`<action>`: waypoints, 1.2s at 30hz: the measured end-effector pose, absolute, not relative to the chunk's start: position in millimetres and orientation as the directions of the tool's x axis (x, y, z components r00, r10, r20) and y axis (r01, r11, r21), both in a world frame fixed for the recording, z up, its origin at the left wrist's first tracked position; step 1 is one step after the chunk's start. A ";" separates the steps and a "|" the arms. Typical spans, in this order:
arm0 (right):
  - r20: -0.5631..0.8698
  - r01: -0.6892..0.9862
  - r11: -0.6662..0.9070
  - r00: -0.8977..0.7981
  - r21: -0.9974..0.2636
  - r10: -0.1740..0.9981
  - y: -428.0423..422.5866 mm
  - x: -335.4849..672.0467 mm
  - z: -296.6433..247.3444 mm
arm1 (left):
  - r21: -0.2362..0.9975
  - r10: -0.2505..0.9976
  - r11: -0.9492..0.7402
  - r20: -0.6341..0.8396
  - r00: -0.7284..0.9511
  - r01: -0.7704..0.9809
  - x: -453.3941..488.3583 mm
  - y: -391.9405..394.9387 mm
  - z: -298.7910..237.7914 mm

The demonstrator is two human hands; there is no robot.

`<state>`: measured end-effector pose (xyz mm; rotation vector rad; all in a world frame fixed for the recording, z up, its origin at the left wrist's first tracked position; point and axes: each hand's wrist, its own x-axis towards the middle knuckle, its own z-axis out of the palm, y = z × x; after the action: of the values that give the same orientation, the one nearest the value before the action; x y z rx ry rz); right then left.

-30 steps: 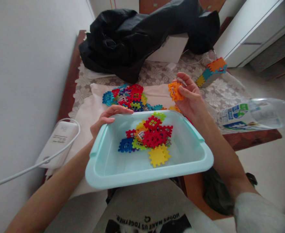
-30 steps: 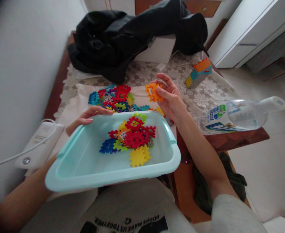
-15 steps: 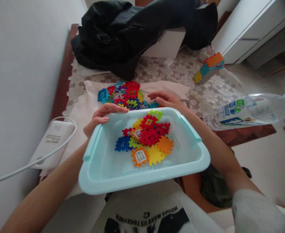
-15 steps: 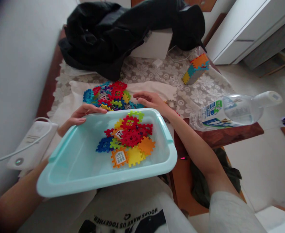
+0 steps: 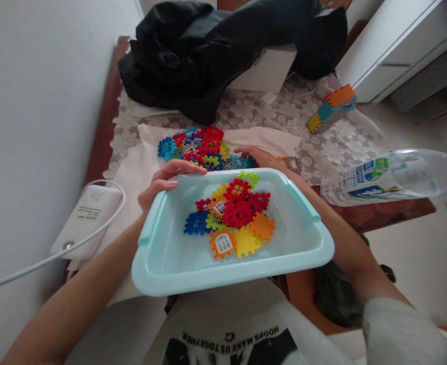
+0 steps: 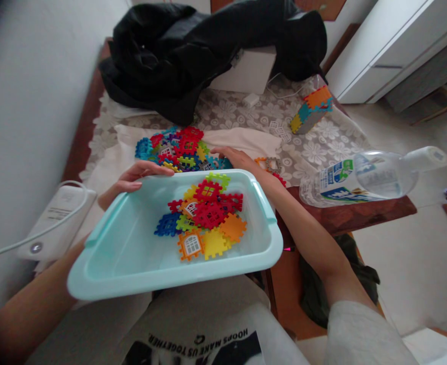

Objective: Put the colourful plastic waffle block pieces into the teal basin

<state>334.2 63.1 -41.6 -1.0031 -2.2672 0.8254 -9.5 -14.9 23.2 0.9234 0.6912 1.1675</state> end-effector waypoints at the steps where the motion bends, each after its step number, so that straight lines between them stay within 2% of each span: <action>1: 0.218 0.458 0.530 -0.574 -0.713 0.789 64.3 334.3 -40.5 | 0.890 0.966 0.105 0.014 0.257 -0.443 -9.5 -15.7 24.1; 4: 0.239 0.473 0.512 -0.523 -0.717 0.818 69.4 335.9 -37.6 | 0.930 0.971 0.057 0.032 0.237 -0.363 -10.8 -18.2 29.3; 7: 0.220 0.481 0.488 -0.511 -0.728 0.831 73.6 340.2 -37.9 | 0.944 0.968 0.091 -0.008 0.253 -0.317 -11.5 -20.4 33.7; 12: 0.151 0.417 0.484 -0.618 -0.769 0.772 73.4 347.2 -45.0 | 0.939 0.977 0.079 -0.006 0.214 -0.336 -10.9 -21.7 33.4; 21: 0.190 0.444 0.561 -0.640 -0.699 0.744 66.0 341.9 -42.5 | 0.923 0.965 0.058 0.046 0.259 -0.380 -11.1 -13.7 28.6; 30: 0.171 0.504 0.458 -0.514 -0.732 0.840 73.3 340.8 -49.7 | 0.925 0.963 0.082 0.023 0.269 -0.372 -11.8 -14.5 26.9; 36: 0.143 0.535 0.365 -0.411 -0.762 0.900 70.8 338.9 -39.4 | 0.920 0.965 0.031 0.075 0.252 -0.390 -8.8 -16.5 29.0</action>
<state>338.9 70.8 -39.4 -1.2374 -2.0764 0.8616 -8.8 -16.5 29.0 1.0408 0.7146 1.1944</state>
